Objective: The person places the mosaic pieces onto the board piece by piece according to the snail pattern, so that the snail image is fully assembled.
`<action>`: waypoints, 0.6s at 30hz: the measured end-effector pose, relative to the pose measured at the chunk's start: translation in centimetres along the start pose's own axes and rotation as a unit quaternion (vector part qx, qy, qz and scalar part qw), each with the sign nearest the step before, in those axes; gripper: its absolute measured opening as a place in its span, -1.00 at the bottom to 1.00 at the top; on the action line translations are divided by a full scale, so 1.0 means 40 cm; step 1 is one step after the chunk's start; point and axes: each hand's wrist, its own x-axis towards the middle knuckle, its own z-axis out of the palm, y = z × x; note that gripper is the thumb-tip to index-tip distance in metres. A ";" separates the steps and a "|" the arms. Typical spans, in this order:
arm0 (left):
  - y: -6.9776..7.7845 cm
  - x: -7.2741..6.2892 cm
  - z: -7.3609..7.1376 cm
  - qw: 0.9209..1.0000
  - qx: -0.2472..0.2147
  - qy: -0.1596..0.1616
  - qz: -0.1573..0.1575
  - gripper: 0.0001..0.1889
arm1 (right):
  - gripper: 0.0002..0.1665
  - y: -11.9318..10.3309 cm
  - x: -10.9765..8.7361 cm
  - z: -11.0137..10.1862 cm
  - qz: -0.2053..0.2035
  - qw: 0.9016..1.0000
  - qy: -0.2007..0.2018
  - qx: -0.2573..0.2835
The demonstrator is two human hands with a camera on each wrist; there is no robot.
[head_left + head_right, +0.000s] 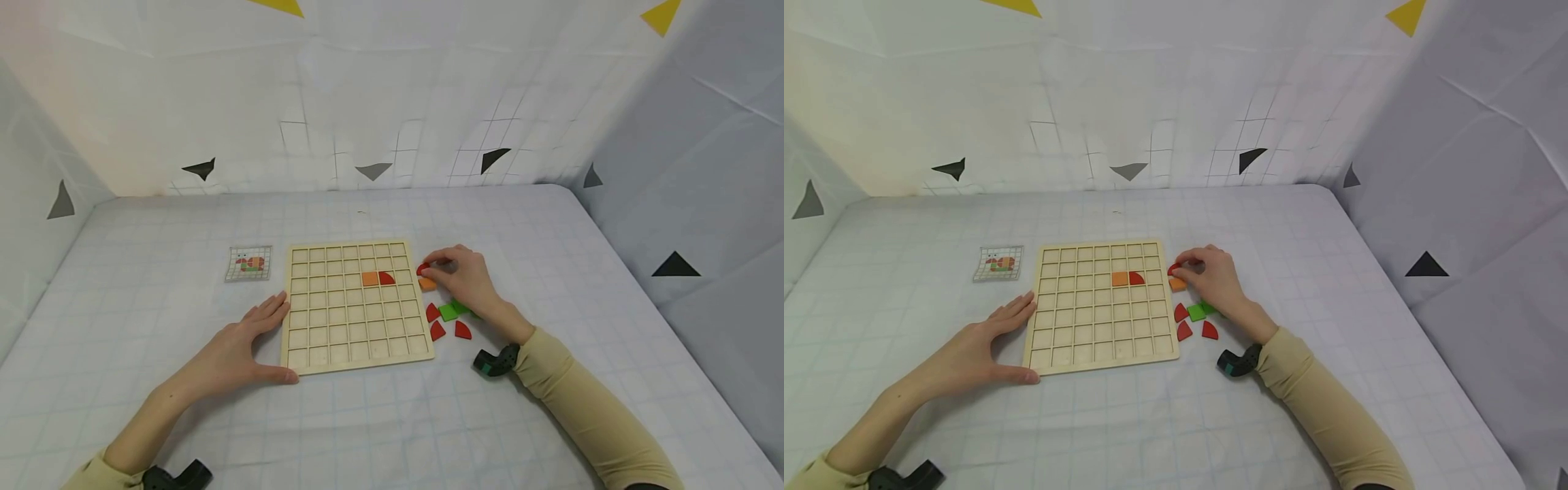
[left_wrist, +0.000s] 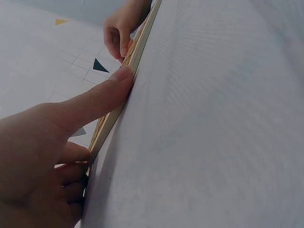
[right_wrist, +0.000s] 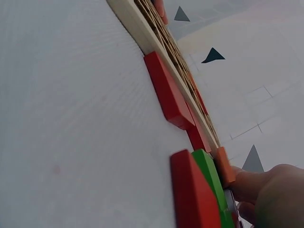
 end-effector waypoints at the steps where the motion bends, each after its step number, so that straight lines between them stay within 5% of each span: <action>1: 0.000 0.000 0.000 1.000 0.000 0.000 0.000 0.28 | -0.76 0.000 0.000 0.000 -0.001 1.000 0.001 -0.001; 12: -0.003 0.002 0.005 1.000 -0.005 -0.001 0.001 0.28 | -0.74 -0.010 -0.004 -0.013 0.006 1.000 0.006 -0.011; 18: 0.000 -0.001 0.001 1.000 -0.001 0.000 -0.002 0.28 | -0.74 -0.051 -0.011 0.000 0.033 0.999 -0.011 0.032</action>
